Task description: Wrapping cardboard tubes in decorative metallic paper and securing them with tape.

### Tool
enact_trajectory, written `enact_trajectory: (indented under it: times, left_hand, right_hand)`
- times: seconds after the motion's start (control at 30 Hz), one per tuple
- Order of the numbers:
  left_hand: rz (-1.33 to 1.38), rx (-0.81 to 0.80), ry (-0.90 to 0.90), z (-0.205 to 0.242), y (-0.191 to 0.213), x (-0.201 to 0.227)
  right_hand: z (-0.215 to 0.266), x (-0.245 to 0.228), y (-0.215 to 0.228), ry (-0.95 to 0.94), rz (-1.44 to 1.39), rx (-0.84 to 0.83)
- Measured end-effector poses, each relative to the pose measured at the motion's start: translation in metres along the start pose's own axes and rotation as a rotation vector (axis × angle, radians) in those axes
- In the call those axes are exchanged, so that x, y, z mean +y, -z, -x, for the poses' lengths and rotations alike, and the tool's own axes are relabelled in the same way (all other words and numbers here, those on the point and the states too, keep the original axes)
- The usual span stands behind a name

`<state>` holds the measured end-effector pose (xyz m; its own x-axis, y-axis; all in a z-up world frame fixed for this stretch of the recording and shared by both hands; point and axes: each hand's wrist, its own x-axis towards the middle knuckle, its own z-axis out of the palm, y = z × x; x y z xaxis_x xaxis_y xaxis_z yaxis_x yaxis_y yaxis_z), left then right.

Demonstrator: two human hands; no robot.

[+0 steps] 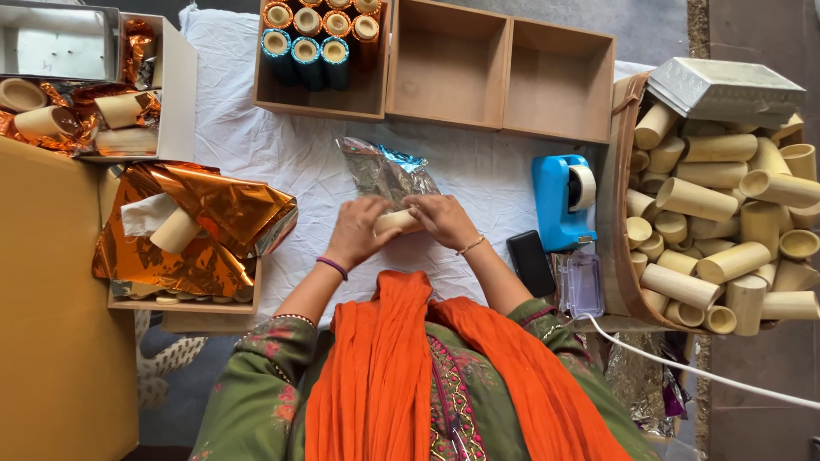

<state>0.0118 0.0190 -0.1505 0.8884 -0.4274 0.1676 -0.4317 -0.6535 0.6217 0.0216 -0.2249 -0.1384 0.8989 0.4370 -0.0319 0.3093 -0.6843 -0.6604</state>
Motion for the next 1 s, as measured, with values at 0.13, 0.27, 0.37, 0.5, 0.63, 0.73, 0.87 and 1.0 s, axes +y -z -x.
enact_trajectory:
  times: [0.13,0.27,0.37,0.5,0.63,0.73,0.87,1.0]
  left_hand:
    - [0.002,-0.055,-0.021,0.010,-0.013,-0.002]
    - [0.047,-0.054,0.040,0.008,-0.018,-0.009]
    - [0.050,-0.088,0.085,0.003,-0.021,-0.016]
    - [0.021,-0.155,0.149,-0.005,-0.021,-0.022]
    - [-0.003,-0.206,0.206,-0.012,-0.031,-0.036]
    - [0.034,-0.275,0.297,-0.020,-0.057,-0.068]
    - [0.063,-0.243,0.494,-0.040,-0.075,-0.105]
    - [0.119,0.045,0.506,-0.051,-0.032,-0.078]
  right_hand:
    - [-0.006,0.024,-0.010,-0.045,0.097,0.037]
    - [-0.007,0.045,-0.010,-0.130,0.399,0.300]
    - [0.004,0.039,-0.001,-0.132,0.363,0.356]
    - [0.018,-0.008,0.016,0.099,0.186,0.175]
    - [0.015,-0.022,0.001,0.189,0.304,0.059]
    - [0.012,-0.018,-0.011,0.150,0.375,0.046]
    - [0.007,-0.007,-0.021,0.089,0.382,0.075]
    - [-0.004,0.001,-0.024,0.055,0.411,0.012]
